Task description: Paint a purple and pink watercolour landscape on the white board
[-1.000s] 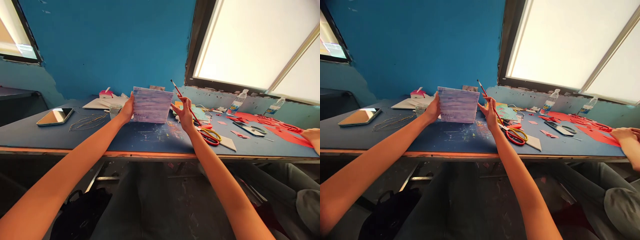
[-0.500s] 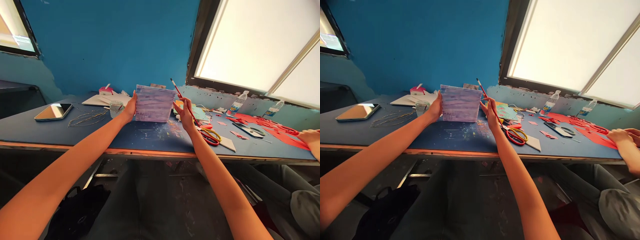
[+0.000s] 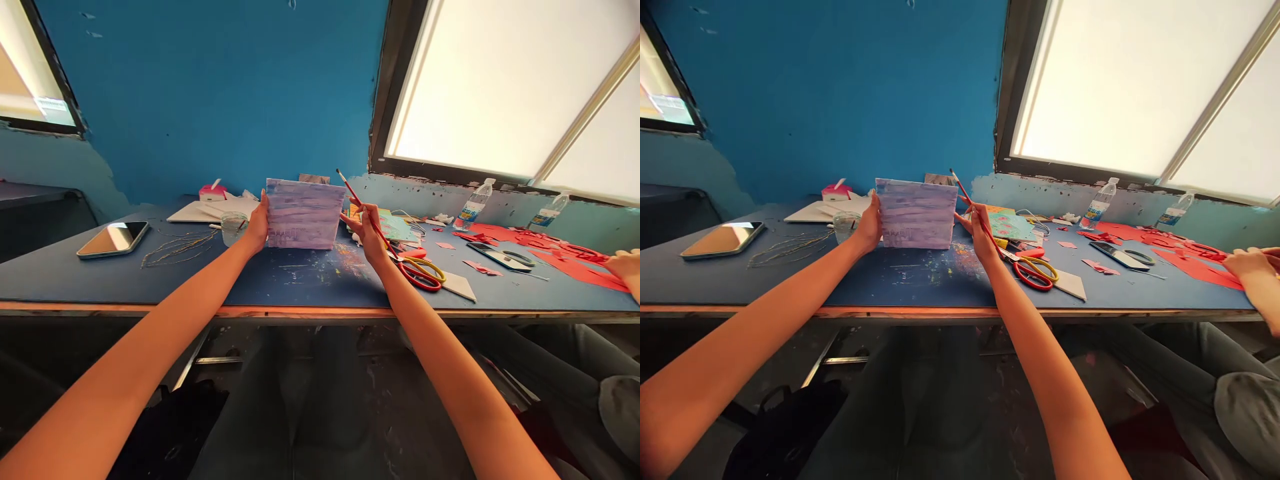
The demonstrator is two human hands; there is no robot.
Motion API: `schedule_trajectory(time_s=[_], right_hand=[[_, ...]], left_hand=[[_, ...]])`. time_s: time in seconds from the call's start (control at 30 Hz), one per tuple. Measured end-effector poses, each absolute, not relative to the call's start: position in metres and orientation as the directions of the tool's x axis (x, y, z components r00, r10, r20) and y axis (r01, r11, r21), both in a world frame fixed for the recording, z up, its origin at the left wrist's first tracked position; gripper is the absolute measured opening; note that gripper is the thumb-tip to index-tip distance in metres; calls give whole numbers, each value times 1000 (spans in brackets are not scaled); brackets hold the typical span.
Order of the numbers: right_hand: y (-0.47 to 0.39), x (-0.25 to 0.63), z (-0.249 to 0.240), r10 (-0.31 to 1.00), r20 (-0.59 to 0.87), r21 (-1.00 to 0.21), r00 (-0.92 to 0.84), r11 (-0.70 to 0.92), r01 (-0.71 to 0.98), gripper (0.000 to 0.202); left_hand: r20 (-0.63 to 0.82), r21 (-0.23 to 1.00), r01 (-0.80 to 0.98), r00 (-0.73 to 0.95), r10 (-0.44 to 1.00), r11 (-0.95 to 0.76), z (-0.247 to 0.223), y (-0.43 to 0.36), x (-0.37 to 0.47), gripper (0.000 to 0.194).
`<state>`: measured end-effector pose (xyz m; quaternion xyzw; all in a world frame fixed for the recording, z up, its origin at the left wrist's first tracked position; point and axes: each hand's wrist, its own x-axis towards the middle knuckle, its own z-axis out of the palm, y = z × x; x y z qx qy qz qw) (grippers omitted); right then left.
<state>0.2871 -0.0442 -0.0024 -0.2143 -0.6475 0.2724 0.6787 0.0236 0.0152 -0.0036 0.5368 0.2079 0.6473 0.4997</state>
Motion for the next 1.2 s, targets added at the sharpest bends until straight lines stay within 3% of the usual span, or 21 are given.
schedule_trajectory(time_s=[0.27, 0.87, 0.97, 1.07, 1.2], right_hand=[[-39, 281, -7, 664, 748, -659, 10, 744, -106, 48], [-40, 279, -5, 641, 766, -633, 43, 765, -122, 48], [-39, 279, -5, 579, 813, -572, 57, 813, -105, 43], [-33, 280, -8, 584, 812, -582, -4, 809, -90, 44], [-24, 283, -11, 578, 813, -568, 62, 813, -132, 40]], left_hand=[[434, 832, -398, 31, 900, -387, -1, 17, 21, 62], [498, 779, -407, -58, 865, -476, 2, 7, 26, 55], [542, 761, -403, -34, 839, -508, 4, 4, 25, 54], [526, 791, -385, 28, 850, -476, 3, 4, 23, 54], [502, 810, -391, 79, 861, -437, 3, 9, 21, 56]])
